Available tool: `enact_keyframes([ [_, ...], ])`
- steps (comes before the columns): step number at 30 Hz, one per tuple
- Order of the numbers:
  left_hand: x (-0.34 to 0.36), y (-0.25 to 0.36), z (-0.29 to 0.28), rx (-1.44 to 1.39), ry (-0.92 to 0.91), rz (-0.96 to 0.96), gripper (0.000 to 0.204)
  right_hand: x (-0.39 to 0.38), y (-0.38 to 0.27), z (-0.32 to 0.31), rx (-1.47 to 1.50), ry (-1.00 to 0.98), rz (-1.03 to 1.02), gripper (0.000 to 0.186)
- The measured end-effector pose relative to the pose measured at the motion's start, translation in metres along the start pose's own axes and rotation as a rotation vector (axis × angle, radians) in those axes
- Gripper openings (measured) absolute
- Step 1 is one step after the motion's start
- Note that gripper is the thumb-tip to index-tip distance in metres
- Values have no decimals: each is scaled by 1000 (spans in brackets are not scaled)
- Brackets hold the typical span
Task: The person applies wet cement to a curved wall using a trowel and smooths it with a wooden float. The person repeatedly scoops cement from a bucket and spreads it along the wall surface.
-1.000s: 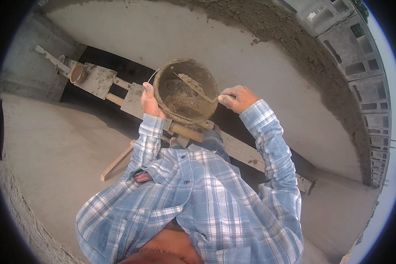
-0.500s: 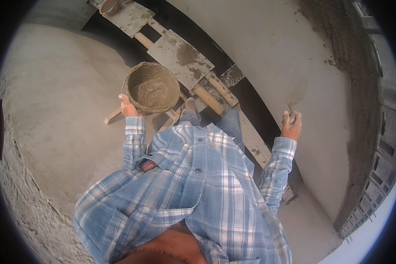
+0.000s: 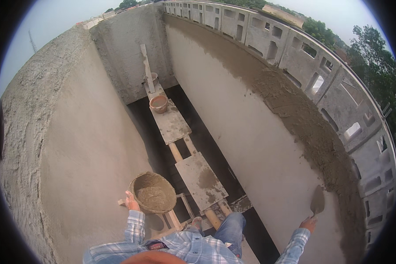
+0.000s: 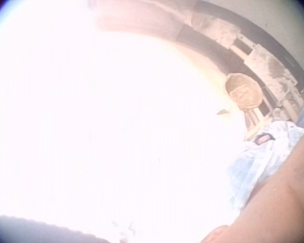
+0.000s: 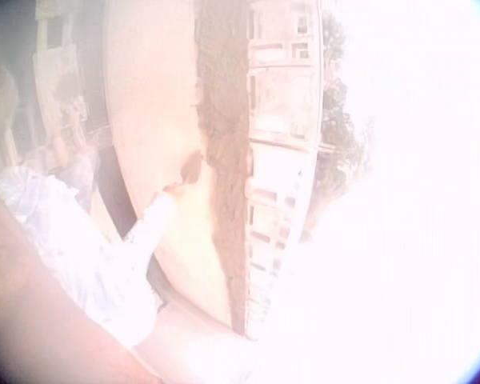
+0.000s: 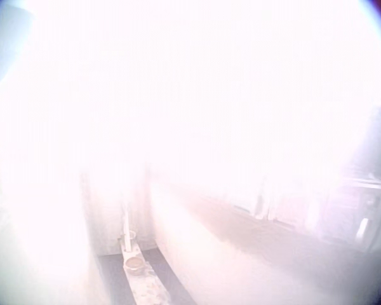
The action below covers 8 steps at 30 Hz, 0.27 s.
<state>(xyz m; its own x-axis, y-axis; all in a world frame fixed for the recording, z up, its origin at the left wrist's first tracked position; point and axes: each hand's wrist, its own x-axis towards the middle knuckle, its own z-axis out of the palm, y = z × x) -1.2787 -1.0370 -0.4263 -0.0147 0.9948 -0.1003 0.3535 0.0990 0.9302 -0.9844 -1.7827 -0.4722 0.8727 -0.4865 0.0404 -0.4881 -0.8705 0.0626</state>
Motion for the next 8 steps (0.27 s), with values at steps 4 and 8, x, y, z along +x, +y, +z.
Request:
enact_keyframes([
  [4, -26, 37, 31, -202, -205, -84, 84, 27, 21, 42, -109, 143, -62, 46],
  [8, -8, 21, 68, -81, -261, -98, 87, 15, 16, 29, -4, -31, 46, 51],
])
